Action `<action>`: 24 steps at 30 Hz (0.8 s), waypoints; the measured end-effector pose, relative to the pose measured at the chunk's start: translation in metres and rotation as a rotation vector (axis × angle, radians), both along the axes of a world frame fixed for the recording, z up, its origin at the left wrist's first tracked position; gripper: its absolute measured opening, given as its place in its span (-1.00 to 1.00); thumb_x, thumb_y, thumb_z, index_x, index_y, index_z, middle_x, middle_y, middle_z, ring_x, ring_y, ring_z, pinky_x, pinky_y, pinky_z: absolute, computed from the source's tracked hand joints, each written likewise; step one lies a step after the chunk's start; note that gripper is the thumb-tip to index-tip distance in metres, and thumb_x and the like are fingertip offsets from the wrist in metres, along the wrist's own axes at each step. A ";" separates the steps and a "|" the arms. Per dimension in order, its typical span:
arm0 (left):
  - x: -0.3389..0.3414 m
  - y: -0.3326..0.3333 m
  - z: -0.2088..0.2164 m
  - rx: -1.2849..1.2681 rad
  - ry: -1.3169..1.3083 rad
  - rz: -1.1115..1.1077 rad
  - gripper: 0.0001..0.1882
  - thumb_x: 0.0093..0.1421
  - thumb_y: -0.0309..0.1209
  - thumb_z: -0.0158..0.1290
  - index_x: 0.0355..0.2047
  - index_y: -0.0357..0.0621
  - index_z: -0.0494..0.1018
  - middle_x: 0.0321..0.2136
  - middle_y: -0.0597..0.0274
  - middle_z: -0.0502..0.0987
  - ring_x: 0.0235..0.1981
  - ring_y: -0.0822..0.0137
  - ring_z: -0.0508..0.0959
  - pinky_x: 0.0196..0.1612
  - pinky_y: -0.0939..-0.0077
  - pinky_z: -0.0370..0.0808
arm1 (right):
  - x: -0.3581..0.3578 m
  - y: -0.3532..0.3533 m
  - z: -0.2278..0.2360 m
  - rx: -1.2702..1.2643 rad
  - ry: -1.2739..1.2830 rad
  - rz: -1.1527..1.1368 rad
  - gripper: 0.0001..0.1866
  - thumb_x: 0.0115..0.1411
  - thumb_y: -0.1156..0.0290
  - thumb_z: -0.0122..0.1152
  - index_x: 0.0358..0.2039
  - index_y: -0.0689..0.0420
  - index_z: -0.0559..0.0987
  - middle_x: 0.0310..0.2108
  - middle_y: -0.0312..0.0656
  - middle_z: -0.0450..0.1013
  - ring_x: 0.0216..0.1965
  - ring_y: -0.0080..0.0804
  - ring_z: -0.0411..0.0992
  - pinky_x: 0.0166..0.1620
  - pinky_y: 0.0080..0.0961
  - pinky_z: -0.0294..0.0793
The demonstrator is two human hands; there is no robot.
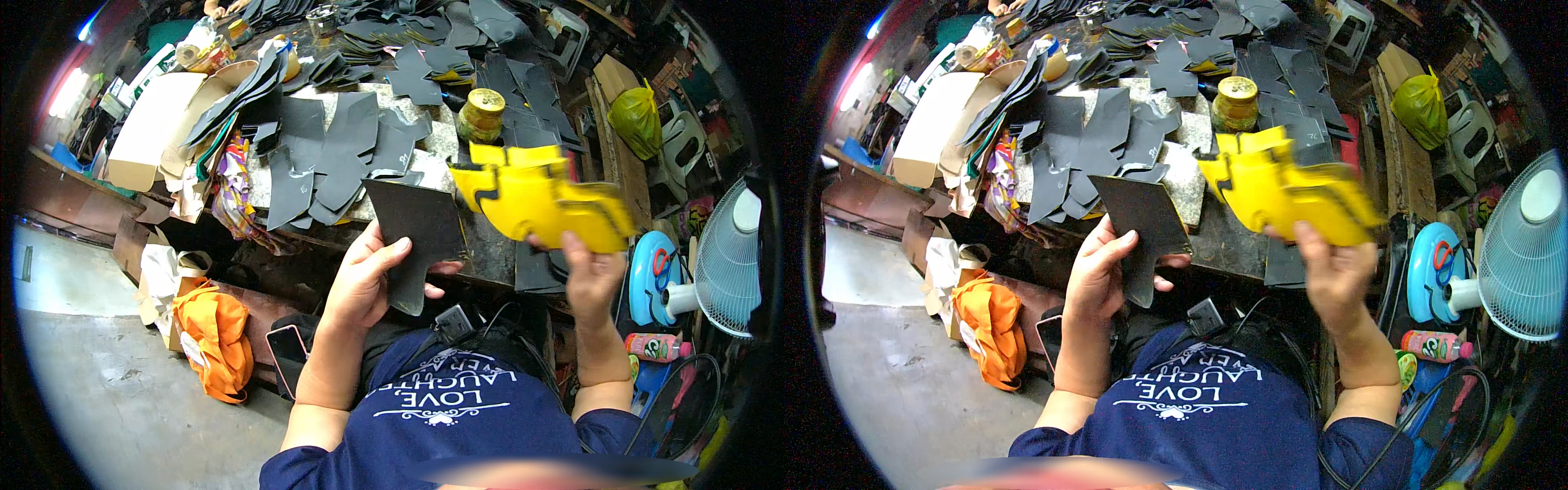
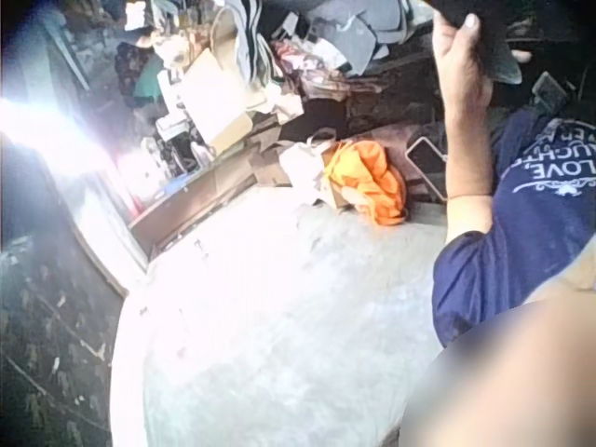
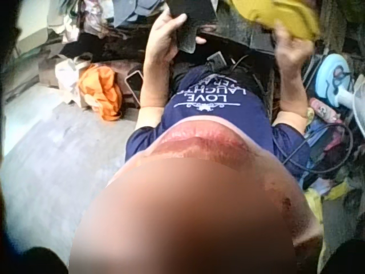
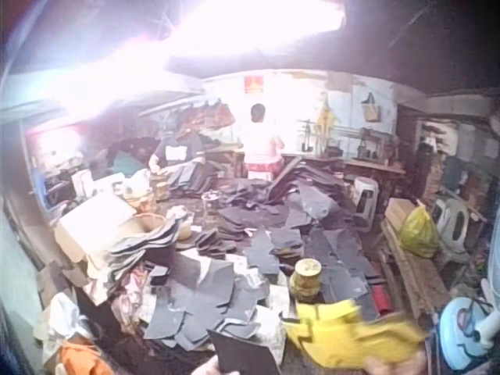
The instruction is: The person repeatedly picks up small black rubber pieces from a cluttered table and rubs their edges with a small yellow abrasive block. The person handles the pieces one at a time, turning them over and rubbing different edges before placing them back on the table.
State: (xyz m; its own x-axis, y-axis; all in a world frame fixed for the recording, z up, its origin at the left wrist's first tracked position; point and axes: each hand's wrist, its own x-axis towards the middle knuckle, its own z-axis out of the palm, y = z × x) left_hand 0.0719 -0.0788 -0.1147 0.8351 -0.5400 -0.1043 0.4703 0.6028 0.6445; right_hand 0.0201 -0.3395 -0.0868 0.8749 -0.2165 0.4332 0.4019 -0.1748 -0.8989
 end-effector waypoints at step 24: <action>0.030 -0.047 -0.014 1.730 -1.217 0.422 -0.55 0.14 -0.30 0.16 0.02 -0.12 0.39 -0.33 0.11 0.44 -0.33 0.13 0.55 -0.33 0.33 0.51 | -0.002 -0.041 -0.027 -1.059 0.157 0.062 -0.55 -0.12 0.52 0.25 -0.11 0.10 0.62 -0.01 -0.08 0.50 0.08 0.00 0.38 0.15 -0.18 0.38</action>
State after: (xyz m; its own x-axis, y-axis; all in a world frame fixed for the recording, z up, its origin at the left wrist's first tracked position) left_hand 0.1020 -0.1261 -0.1289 0.8638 -0.3319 0.3791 -0.4582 -0.8304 0.3171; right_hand 0.0177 -0.3804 -0.1141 0.9337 0.2500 0.2564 0.3299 -0.8791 -0.3440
